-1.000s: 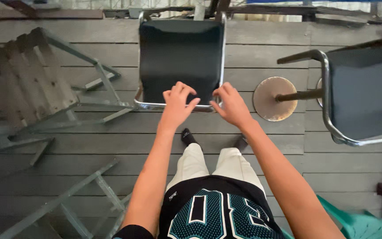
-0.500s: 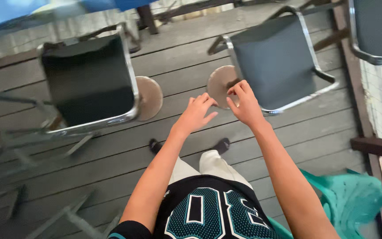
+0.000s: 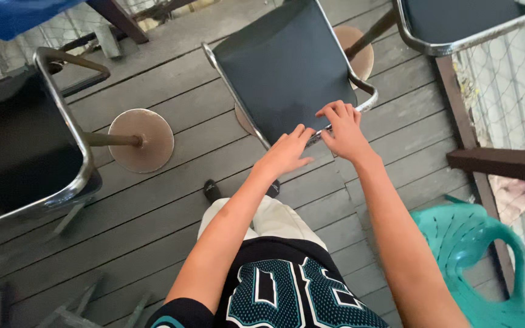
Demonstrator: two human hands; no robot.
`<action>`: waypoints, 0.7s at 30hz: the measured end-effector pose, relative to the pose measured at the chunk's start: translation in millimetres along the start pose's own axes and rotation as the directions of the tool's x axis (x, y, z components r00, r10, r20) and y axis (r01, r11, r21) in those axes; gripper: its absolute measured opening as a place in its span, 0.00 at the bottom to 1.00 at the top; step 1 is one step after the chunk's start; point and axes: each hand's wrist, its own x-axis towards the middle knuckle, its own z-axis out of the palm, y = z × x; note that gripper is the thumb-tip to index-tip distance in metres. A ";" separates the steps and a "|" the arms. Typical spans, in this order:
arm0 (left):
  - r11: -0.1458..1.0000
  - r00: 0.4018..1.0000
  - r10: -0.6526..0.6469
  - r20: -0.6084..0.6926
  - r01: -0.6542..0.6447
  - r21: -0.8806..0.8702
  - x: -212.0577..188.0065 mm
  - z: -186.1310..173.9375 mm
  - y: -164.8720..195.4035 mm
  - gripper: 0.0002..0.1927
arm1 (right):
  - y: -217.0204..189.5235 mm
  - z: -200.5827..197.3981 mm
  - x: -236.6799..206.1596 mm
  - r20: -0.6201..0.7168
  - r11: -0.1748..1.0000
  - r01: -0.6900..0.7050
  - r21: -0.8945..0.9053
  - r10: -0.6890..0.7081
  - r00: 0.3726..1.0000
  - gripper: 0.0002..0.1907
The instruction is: The person moves several chairs on a wooden deck. They reposition a green plastic chair, then repeatedly adjust multiple metal-framed chairs with dark seats, and finally handle a light-colored wooden chair frame.
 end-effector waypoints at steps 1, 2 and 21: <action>1.000 1.000 0.008 -0.025 -0.008 -0.013 4.3 6.7 -1.2 0.34 | 8.5 1.0 -2.3 0.018 1.000 0.011 0.011 -0.011 1.000 0.20; 0.999 0.999 0.016 -0.051 -0.018 -0.028 9.3 13.0 -1.6 0.33 | 16.3 -1.6 -4.3 0.036 1.000 0.022 0.019 -0.023 0.999 0.18; 0.974 0.963 -0.225 0.150 0.228 0.000 19.9 -62.0 -54.7 0.10 | -13.3 40.2 29.8 -0.107 0.992 0.107 -0.070 -0.114 0.988 0.15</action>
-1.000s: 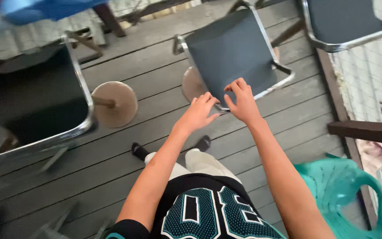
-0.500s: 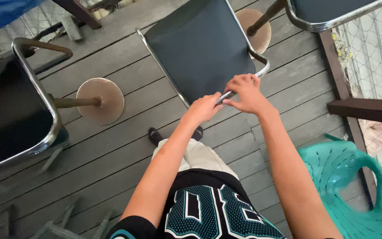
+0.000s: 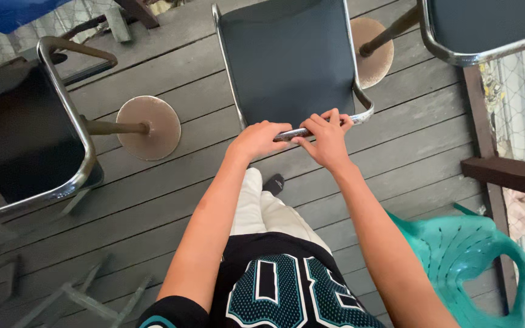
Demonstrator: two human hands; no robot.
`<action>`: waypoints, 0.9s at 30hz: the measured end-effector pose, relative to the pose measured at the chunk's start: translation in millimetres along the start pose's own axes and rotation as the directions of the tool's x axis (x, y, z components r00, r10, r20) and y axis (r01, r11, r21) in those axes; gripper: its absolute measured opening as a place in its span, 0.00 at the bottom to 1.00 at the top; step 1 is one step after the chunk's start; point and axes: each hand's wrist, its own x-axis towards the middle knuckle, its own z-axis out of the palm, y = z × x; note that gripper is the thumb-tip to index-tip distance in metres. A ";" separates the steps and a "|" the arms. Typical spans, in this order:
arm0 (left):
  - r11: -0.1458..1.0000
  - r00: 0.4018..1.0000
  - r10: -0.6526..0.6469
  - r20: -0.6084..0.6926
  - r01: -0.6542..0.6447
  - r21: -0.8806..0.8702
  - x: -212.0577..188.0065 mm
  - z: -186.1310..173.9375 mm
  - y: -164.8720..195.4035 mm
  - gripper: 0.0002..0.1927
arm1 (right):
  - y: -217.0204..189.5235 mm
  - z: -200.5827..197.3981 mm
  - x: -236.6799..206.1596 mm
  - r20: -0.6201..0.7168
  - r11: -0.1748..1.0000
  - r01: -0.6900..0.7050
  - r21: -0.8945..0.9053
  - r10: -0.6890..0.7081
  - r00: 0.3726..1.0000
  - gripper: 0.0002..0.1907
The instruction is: The person moves several chairs on a wooden deck. They reposition a green plastic chair, then repeatedly adjust multiple metal-framed chairs with dark seats, and finally handle a light-colored wooden chair frame.
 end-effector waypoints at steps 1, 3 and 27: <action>1.000 1.000 0.013 -0.006 -0.013 -0.006 2.2 -4.4 -0.8 0.11 | -0.2 -1.3 5.0 -0.001 1.000 0.001 0.001 -0.001 1.000 0.16; 0.999 0.999 0.029 -0.018 -0.029 -0.014 3.7 -14.1 -3.5 0.12 | -2.6 -1.6 16.5 -0.004 1.000 0.003 0.015 -0.003 1.000 0.16; 0.999 0.997 0.040 -0.065 -0.039 0.020 14.5 -67.0 -4.0 0.15 | 26.6 -60.0 91.2 0.327 0.989 -0.086 -0.122 0.122 0.937 0.26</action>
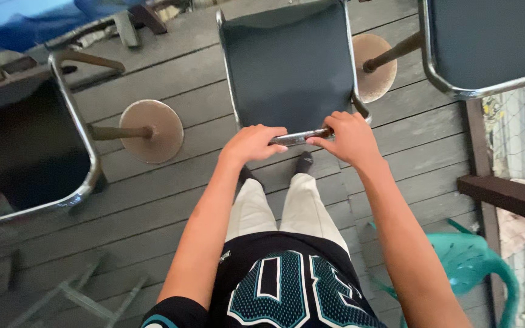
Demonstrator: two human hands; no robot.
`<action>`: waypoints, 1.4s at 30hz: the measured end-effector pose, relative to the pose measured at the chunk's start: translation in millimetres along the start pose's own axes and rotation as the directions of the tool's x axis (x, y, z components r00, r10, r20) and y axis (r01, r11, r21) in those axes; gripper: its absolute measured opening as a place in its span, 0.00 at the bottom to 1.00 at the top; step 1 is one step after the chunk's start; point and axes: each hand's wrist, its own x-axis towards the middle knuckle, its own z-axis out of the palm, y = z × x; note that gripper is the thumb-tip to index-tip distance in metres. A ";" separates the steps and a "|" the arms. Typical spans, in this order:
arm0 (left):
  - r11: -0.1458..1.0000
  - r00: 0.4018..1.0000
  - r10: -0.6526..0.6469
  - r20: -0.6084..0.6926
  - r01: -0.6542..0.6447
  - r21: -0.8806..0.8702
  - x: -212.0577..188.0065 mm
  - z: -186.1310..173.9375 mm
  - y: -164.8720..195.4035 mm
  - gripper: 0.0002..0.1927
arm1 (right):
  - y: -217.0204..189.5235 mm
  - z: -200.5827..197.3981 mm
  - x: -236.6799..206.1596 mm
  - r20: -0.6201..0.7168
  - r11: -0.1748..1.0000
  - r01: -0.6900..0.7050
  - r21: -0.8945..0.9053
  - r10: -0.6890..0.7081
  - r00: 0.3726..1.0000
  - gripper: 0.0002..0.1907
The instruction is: The person moves several chairs on a wooden deck. They reposition a green plastic chair, then repeatedly adjust multiple metal-framed chairs with dark seats, and finally handle a light-colored wooden chair frame.
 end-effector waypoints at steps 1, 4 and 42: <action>1.000 1.000 -0.014 0.002 0.014 -0.004 1.7 -0.6 2.9 0.15 | 7.4 -5.7 0.5 0.020 0.999 0.014 0.030 -0.014 1.000 0.26; 0.992 0.994 -0.102 0.040 0.105 -0.073 12.3 -8.1 10.9 0.14 | 31.5 -21.5 15.9 0.096 0.997 0.062 0.047 -0.066 0.993 0.28; 0.914 0.922 -0.385 -0.041 0.387 0.125 47.7 22.5 47.2 0.11 | 70.6 -3.2 48.6 0.345 0.937 0.321 0.140 -0.350 0.871 0.31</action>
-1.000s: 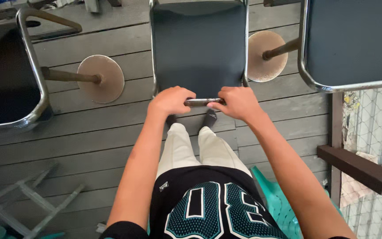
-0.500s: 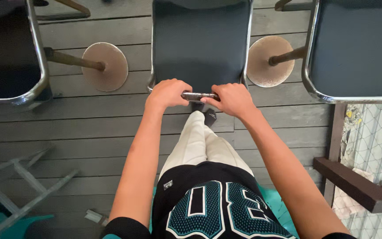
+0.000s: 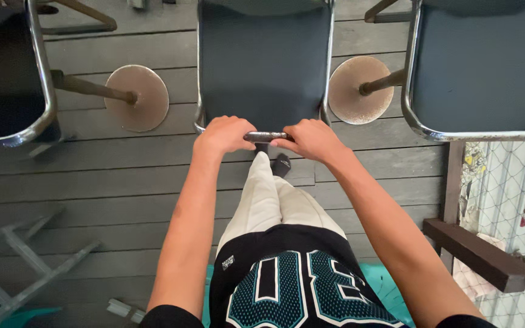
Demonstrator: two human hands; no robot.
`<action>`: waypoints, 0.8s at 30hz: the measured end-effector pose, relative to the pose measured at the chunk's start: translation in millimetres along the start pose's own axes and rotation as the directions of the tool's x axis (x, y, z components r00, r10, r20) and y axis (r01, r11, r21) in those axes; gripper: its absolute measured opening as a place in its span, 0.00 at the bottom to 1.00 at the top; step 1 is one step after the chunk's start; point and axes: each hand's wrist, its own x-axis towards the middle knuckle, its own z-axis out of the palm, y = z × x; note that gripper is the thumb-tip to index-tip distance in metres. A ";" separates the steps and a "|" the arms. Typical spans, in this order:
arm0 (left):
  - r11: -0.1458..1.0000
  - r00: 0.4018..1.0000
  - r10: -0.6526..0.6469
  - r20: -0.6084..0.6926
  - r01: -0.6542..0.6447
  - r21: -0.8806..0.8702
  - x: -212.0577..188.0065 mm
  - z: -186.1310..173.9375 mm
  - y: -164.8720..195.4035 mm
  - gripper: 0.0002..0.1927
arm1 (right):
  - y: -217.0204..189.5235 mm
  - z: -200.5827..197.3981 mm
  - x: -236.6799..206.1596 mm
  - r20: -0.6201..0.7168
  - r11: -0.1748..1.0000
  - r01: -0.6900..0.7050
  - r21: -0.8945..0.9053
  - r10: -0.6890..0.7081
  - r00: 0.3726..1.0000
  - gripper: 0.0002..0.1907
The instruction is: The person moves several chairs on a wooden deck. They reposition a green plastic chair, then repeatedly adjust multiple metal-framed chairs with dark seats, and finally handle a light-colored wooden chair frame.
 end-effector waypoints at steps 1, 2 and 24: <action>1.000 1.000 -0.015 0.006 0.015 -0.006 -4.2 -2.5 -1.6 0.10 | -3.0 0.1 1.8 0.003 1.000 0.013 -0.004 -0.013 1.000 0.30; 0.999 1.000 -0.031 0.003 0.031 -0.009 -7.4 -7.4 -4.3 0.10 | -5.9 -0.8 6.6 -0.001 0.999 0.031 -0.012 -0.031 1.000 0.30; 0.993 0.988 0.022 -0.151 -0.039 -0.111 -2.0 -27.9 -119.6 0.08 | -58.2 13.5 112.1 0.195 0.995 -0.082 -0.059 0.092 0.976 0.33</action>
